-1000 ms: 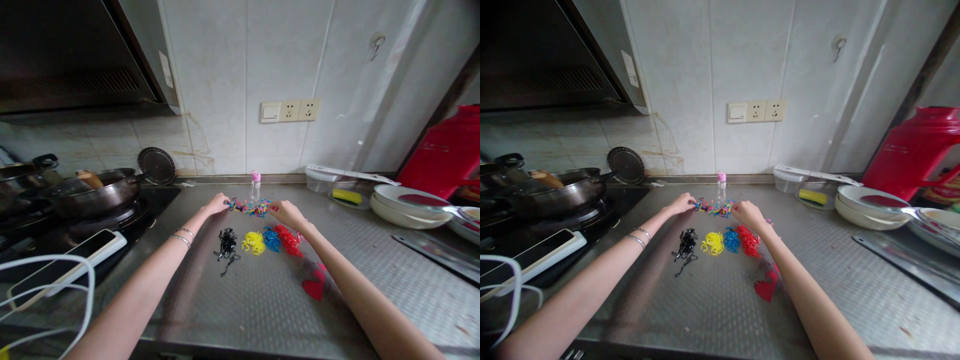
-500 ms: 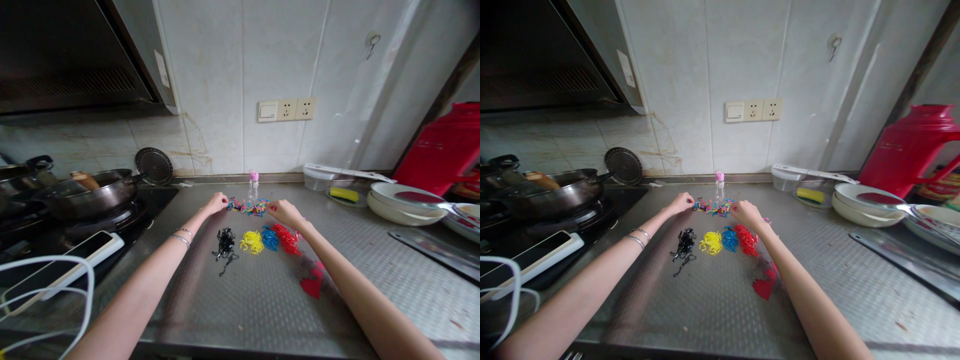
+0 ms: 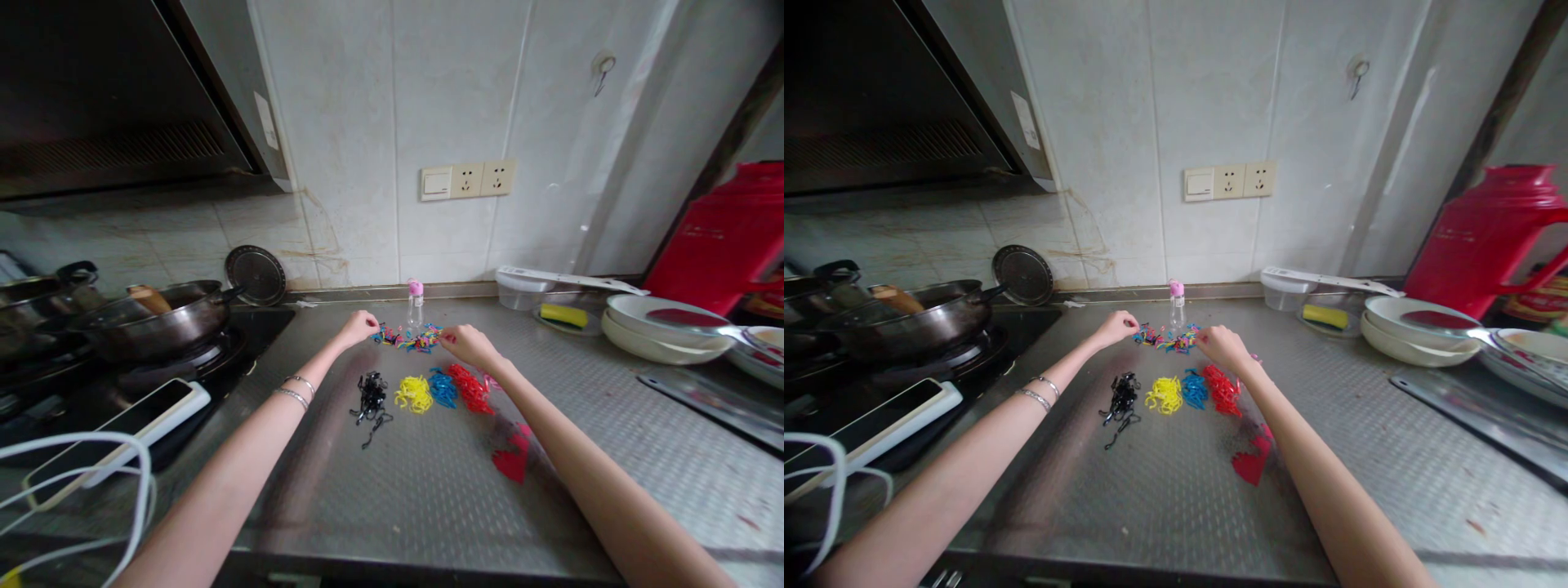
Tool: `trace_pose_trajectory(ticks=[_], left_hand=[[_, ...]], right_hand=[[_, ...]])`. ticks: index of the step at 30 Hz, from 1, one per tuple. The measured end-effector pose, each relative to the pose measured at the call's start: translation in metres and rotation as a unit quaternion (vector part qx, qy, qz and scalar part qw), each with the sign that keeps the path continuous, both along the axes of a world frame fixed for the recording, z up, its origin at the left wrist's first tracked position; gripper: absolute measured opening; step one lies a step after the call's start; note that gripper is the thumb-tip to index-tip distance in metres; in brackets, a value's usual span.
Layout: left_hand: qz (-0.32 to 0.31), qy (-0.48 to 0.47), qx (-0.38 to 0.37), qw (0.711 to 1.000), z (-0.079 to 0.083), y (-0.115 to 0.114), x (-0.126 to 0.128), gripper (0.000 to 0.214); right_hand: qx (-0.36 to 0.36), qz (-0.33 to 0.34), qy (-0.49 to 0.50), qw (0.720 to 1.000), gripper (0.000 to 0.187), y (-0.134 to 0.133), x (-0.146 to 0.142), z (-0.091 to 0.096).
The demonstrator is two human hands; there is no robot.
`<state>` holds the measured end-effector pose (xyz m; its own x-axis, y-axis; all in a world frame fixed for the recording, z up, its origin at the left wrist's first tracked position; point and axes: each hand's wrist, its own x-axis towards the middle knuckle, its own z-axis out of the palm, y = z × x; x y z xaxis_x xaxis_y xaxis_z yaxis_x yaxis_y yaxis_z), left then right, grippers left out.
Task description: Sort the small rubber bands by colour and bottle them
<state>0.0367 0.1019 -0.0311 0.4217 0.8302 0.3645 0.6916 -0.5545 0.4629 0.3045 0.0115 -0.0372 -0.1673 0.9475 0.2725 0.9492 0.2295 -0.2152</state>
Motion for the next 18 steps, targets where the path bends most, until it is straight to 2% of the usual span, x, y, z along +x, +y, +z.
trace_pose_trajectory(ticks=[6,13,18], left_hand=[[-0.079,-0.034,0.000,0.996,0.005,-0.031,0.041,0.014],[-0.204,0.004,-0.031,0.978,-0.006,-0.073,0.087,0.013],[-0.206,0.007,-0.040,0.978,-0.015,-0.075,0.093,0.019]], right_hand=[[-0.003,-0.013,0.000,1.000,0.026,-0.002,0.004,0.002],[-0.004,-0.025,0.001,1.000,0.026,0.001,0.011,-0.001],[0.003,-0.020,0.001,1.000,0.027,0.005,0.015,-0.005]])
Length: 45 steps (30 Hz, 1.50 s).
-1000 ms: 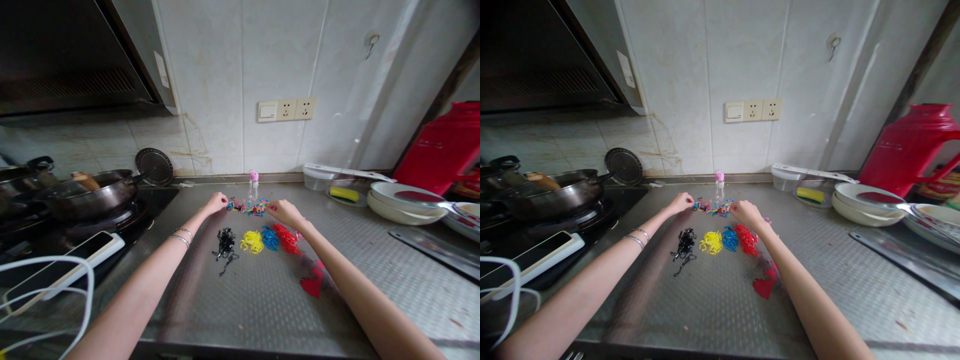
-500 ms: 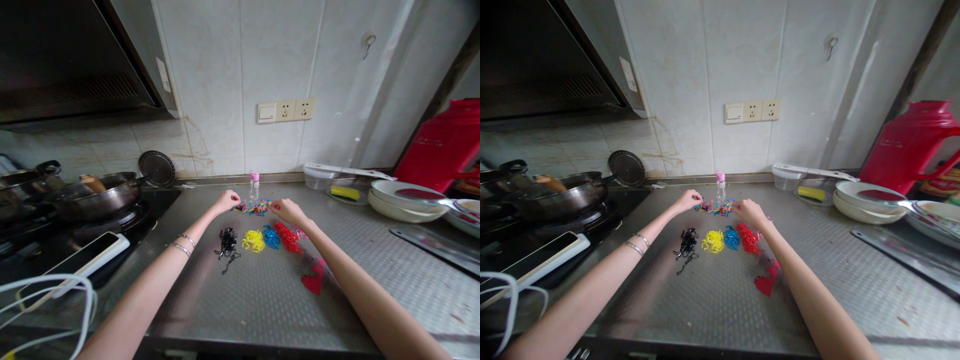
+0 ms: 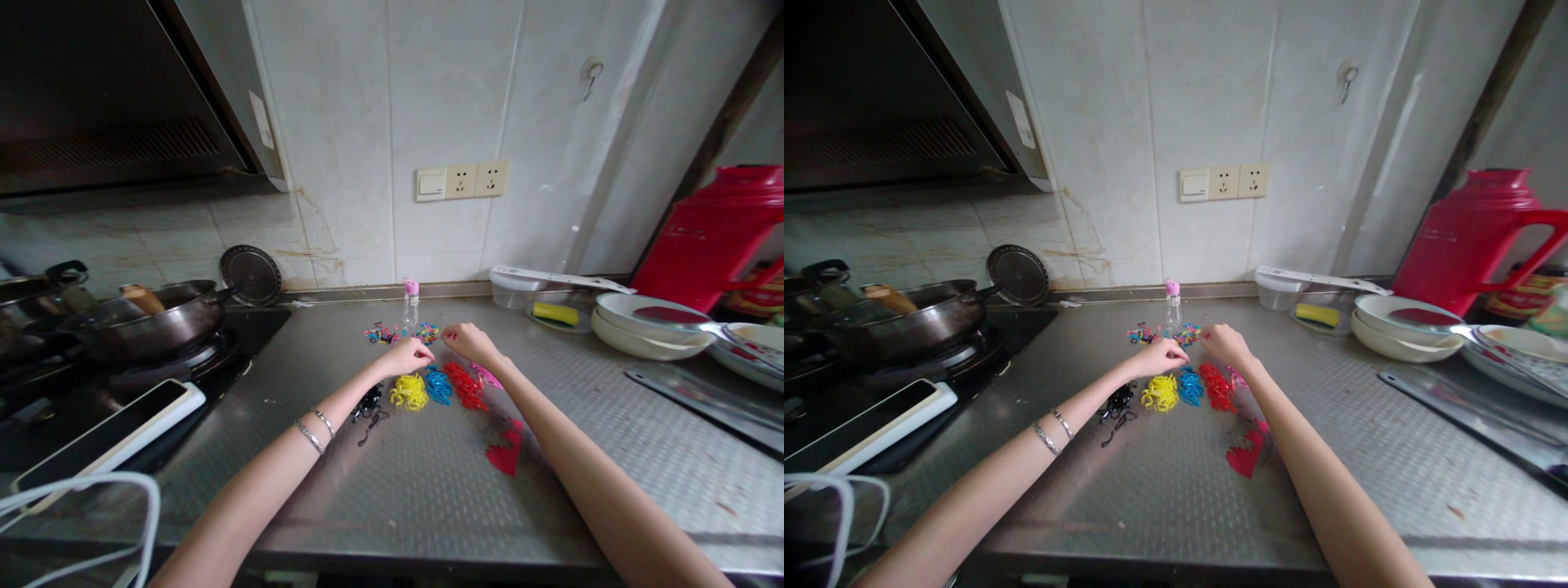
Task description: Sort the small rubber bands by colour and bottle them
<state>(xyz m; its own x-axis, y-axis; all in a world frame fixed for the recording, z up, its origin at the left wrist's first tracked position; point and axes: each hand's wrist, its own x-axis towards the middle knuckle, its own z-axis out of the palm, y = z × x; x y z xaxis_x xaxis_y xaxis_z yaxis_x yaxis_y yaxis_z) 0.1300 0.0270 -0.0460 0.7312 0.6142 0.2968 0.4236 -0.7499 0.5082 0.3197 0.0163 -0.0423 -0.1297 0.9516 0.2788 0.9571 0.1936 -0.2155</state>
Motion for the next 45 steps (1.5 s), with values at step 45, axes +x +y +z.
trace_pose_trajectory(ticks=[45], left_hand=[[0.321,-0.369,-0.312,0.814,-0.022,0.043,-0.107,0.012]], right_hand=[[0.020,0.045,-0.108,0.993,0.025,0.029,-0.010,-0.016]])
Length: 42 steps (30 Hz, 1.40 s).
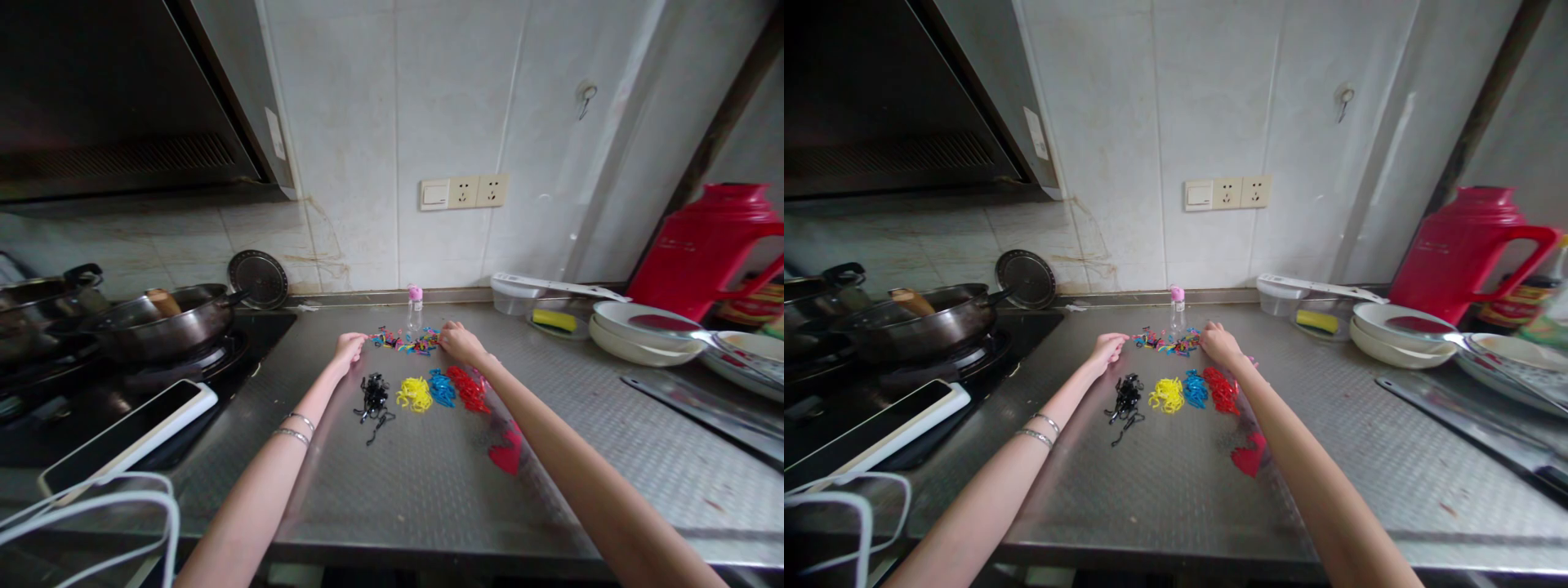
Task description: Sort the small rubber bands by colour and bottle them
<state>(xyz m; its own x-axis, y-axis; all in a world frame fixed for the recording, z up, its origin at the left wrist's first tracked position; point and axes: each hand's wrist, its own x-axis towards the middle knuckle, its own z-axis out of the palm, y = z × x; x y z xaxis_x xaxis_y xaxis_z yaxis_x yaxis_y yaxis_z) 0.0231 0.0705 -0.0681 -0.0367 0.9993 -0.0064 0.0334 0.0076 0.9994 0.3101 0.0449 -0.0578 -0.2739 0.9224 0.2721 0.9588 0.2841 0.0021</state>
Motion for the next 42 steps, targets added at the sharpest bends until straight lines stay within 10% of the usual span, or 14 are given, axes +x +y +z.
trace_pose_trajectory(ticks=[27,35,42], left_hand=[[-0.037,0.126,-0.007,0.991,0.010,-0.003,0.010,0.022],[-0.181,0.341,0.191,0.903,0.011,0.003,0.044,0.017],[-0.136,0.442,0.226,0.857,0.004,0.005,0.060,0.014]], right_hand=[[-0.044,0.130,0.097,0.986,0.023,-0.101,0.054,0.035],[-0.045,0.132,0.110,0.984,0.026,-0.124,0.056,0.031],[-0.052,0.134,0.094,0.985,0.025,-0.135,0.055,0.029]])
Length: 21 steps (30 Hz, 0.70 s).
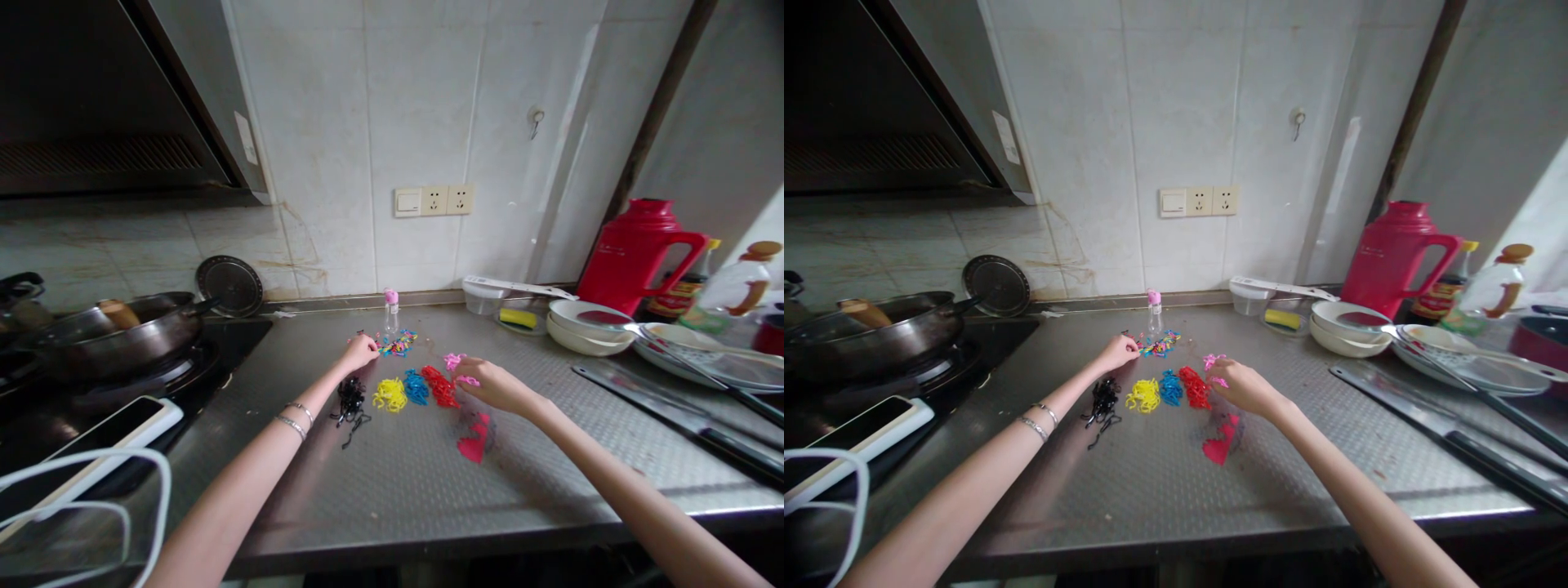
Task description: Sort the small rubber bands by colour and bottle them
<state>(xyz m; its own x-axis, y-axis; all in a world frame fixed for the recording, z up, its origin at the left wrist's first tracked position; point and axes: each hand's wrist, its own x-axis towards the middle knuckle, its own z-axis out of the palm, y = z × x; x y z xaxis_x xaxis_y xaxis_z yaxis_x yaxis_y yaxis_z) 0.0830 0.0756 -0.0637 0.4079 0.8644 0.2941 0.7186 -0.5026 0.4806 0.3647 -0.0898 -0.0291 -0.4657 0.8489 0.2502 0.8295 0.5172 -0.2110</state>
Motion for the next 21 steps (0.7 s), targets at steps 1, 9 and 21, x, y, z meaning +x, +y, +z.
trace_pose_trajectory(ticks=[1,9,21], left_hand=[[0.007,0.000,-0.003,1.000,0.000,0.000,0.001,0.014],[0.027,-0.021,-0.017,0.999,0.000,-0.002,0.000,0.016],[-0.045,-0.080,-0.044,0.995,0.016,-0.027,-0.011,0.020]], right_hand=[[0.000,-0.001,0.000,1.000,0.025,-0.001,0.000,0.000],[-0.016,-0.024,0.024,0.999,0.024,-0.001,0.008,-0.007],[-0.014,-0.031,0.026,0.999,0.023,0.000,0.008,-0.007]])
